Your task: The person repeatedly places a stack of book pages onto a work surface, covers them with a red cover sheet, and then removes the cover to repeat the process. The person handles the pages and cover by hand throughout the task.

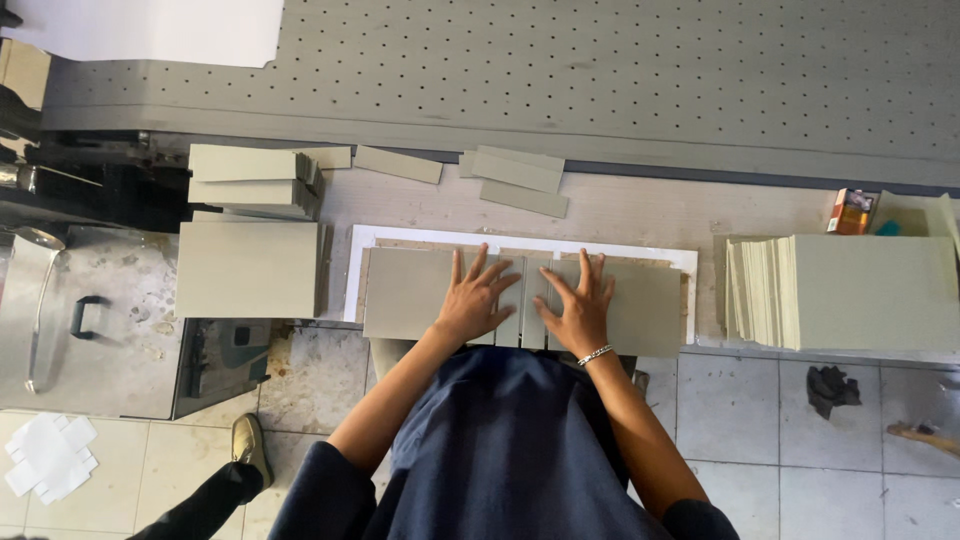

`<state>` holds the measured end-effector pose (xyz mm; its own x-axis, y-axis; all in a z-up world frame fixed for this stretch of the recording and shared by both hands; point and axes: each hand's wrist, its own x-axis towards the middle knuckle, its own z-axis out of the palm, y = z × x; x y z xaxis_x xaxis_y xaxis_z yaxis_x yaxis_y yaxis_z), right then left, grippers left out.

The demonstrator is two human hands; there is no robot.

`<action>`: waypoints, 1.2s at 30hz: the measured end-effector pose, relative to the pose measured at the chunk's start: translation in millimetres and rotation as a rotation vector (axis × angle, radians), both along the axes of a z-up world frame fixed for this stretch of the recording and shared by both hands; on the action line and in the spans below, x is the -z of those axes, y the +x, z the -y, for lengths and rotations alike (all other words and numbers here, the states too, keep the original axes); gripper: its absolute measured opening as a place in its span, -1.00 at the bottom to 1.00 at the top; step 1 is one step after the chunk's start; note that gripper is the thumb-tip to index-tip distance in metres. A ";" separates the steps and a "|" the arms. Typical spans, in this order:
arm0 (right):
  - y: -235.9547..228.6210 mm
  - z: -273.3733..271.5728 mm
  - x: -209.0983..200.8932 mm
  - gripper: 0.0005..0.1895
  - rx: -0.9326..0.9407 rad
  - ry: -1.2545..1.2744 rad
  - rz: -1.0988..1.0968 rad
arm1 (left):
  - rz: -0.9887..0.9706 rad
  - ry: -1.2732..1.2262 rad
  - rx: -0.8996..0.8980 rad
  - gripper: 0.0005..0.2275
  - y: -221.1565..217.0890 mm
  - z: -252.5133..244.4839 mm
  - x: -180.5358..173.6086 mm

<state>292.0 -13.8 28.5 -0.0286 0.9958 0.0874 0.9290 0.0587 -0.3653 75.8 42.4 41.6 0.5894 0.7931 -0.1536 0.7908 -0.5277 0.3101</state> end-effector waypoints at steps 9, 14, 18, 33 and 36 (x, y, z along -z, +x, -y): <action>-14.1 -9.8 5.0 -0.10 0.274 0.132 -0.133 | 0.184 0.217 -0.103 -0.50 10.6 -6.3 18.6; -13.2 -13.0 -6.2 0.10 0.298 0.081 -0.128 | 0.397 0.162 -0.151 -0.47 -0.6 -14.5 -4.7; 0.6 -31.6 -9.5 0.01 0.312 0.147 -0.217 | 0.430 0.293 -0.357 -0.54 -32.2 -30.9 7.7; -103.2 -320.9 -32.1 -0.39 -0.265 0.386 -0.268 | 0.386 0.246 -0.481 -0.32 -51.1 -48.2 16.4; -130.1 -371.5 -30.1 -0.31 -0.391 0.281 -0.264 | 0.391 0.284 -0.459 -0.30 -54.0 -53.9 29.6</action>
<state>161.9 357.7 58.7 -0.3332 0.8525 0.4027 0.6969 0.5104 -0.5039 21.7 96.3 12.1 0.1525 0.9549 0.2547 0.8123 -0.2680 0.5180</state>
